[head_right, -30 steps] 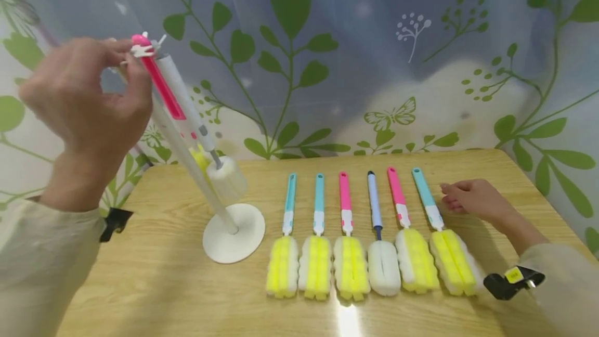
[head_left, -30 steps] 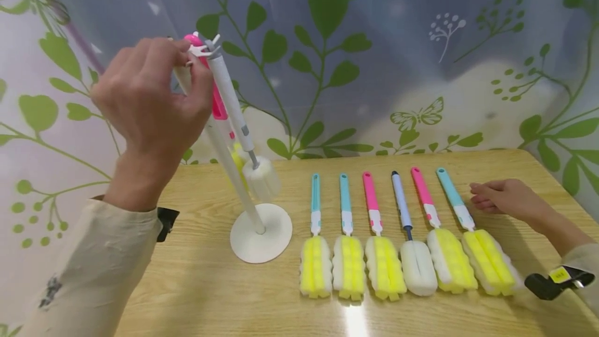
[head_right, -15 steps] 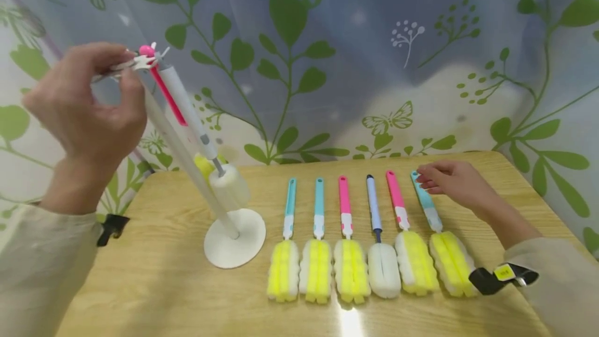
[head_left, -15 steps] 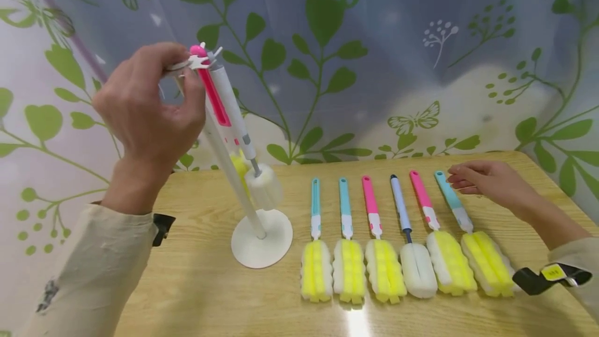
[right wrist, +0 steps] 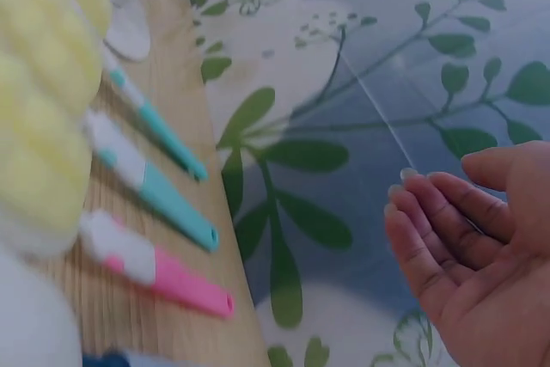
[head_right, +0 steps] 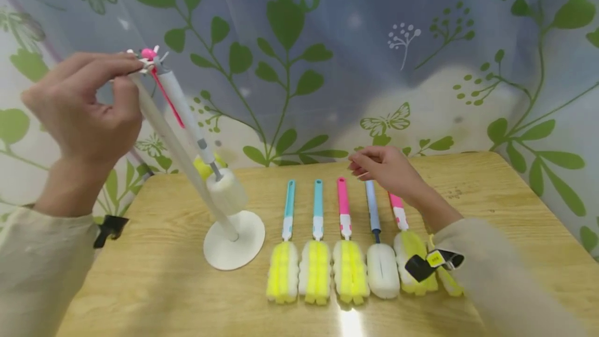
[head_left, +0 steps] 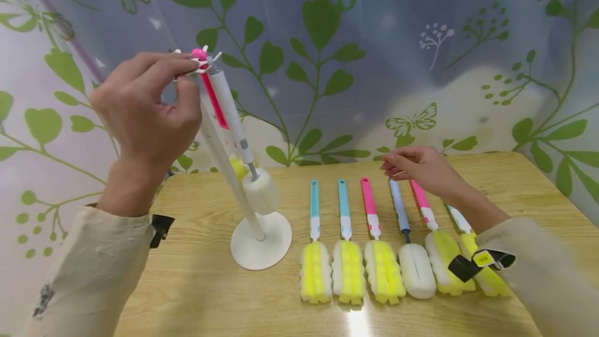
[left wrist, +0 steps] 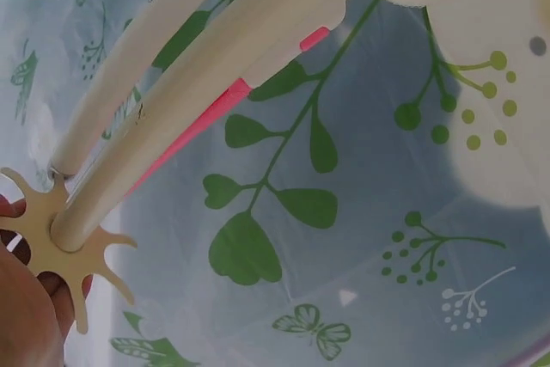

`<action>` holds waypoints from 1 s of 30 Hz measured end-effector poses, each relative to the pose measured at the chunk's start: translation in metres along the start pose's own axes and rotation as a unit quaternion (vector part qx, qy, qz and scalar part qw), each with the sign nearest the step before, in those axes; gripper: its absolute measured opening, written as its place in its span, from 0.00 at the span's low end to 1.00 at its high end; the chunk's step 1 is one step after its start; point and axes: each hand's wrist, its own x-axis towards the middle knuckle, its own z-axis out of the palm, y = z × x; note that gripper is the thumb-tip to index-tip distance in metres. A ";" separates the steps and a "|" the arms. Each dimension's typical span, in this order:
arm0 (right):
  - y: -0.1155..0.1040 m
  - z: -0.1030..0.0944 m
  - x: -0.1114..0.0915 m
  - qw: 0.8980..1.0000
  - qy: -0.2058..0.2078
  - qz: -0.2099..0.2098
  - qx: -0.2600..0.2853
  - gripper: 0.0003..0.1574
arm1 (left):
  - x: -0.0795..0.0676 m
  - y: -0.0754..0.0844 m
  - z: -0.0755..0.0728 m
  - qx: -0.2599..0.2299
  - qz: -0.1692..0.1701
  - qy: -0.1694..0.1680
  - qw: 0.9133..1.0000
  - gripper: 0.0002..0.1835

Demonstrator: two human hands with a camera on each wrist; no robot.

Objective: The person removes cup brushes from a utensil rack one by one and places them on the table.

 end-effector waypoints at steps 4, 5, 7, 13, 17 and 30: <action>-0.014 0.027 0.016 0.999 -0.014 -0.024 0.042 0.26 | -0.001 -0.003 -0.001 -0.011 -0.001 0.002 1.000 0.19; -0.019 0.034 0.020 0.998 -0.019 -0.033 0.053 0.25 | -0.001 -0.004 -0.001 -0.013 0.000 0.003 1.000 0.19; -0.029 0.050 0.027 0.996 -0.028 -0.052 0.067 0.23 | -0.001 -0.005 -0.002 -0.014 -0.001 0.006 1.000 0.19; -0.068 0.095 0.047 0.982 -0.043 -0.136 0.121 0.19 | -0.001 -0.008 -0.003 -0.018 -0.003 0.012 1.000 0.19; -0.098 0.121 0.055 0.970 -0.046 -0.198 0.134 0.18 | -0.003 -0.008 -0.001 -0.026 -0.003 0.015 1.000 0.19; -0.146 0.159 0.065 0.965 -0.009 -0.239 0.110 0.23 | -0.001 -0.005 0.003 -0.030 0.006 -0.003 1.000 0.19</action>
